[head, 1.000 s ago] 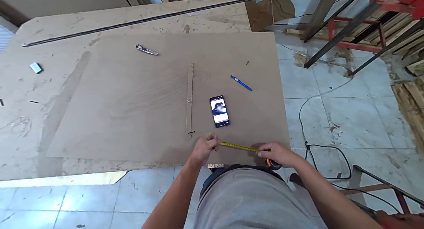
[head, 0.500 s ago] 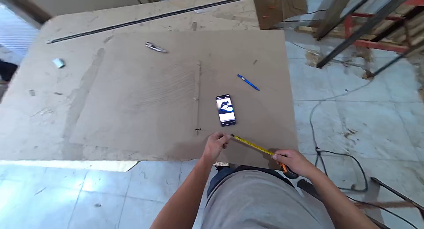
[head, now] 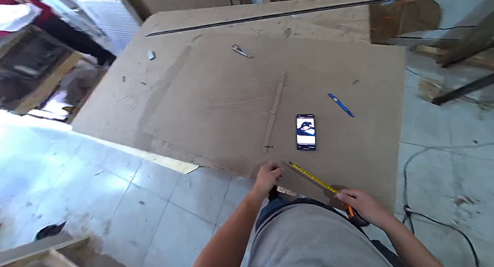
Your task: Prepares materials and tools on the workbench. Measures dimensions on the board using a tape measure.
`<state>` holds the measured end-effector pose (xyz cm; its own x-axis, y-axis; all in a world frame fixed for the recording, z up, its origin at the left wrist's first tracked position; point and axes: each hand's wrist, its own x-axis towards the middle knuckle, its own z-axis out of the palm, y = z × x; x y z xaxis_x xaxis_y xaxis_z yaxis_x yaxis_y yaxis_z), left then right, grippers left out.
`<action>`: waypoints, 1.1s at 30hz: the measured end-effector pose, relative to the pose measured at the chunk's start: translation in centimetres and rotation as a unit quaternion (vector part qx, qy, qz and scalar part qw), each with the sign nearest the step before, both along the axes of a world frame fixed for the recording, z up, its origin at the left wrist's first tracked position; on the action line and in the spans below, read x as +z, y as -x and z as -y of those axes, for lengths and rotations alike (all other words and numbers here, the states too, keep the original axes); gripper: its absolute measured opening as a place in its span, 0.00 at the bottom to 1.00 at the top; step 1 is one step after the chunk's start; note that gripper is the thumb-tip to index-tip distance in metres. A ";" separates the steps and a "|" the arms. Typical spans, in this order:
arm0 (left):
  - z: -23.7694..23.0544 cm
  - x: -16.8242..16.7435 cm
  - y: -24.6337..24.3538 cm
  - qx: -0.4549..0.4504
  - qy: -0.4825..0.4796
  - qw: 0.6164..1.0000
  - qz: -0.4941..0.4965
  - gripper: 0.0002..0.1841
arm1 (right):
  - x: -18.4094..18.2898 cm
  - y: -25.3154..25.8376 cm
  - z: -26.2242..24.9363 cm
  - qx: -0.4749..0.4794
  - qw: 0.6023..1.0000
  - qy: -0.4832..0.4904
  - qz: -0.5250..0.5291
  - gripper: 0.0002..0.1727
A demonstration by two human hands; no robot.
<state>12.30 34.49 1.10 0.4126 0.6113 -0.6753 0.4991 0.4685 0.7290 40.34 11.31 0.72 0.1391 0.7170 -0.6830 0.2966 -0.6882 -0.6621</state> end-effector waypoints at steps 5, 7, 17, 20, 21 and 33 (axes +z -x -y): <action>-1.2 -0.6 -0.8 -0.082 -0.063 0.993 -0.061 0.13 | 1.3 -0.7 0.2 -0.072 0.997 0.007 -0.002 0.20; -1.4 -0.5 -2.7 -0.121 -0.101 0.984 -0.084 0.14 | 1.6 -1.5 1.1 -0.124 0.992 0.000 -0.001 0.19; -0.5 -2.4 -14.0 -0.229 -0.412 0.849 -0.240 0.64 | -0.7 -2.9 3.8 -0.337 0.941 0.003 0.008 0.17; -1.2 -3.0 -16.7 -0.237 -0.432 0.828 -0.267 0.69 | -1.1 -3.1 3.3 -0.340 0.940 0.027 -0.002 0.18; -2.0 -3.0 -17.3 -0.236 -0.430 0.828 -0.271 0.69 | -1.1 -3.3 3.1 -0.339 0.940 0.030 -0.008 0.19; -2.4 -3.5 -19.6 -0.457 -0.528 0.708 -0.102 0.34 | -1.9 -5.7 -0.9 -0.261 0.960 0.090 0.049 0.19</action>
<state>31.86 36.88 -2.36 0.9215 0.3606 -0.1440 0.3879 -0.8713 0.3005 46.03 12.16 -1.15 0.5169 0.4036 -0.7549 -0.0654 -0.8607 -0.5049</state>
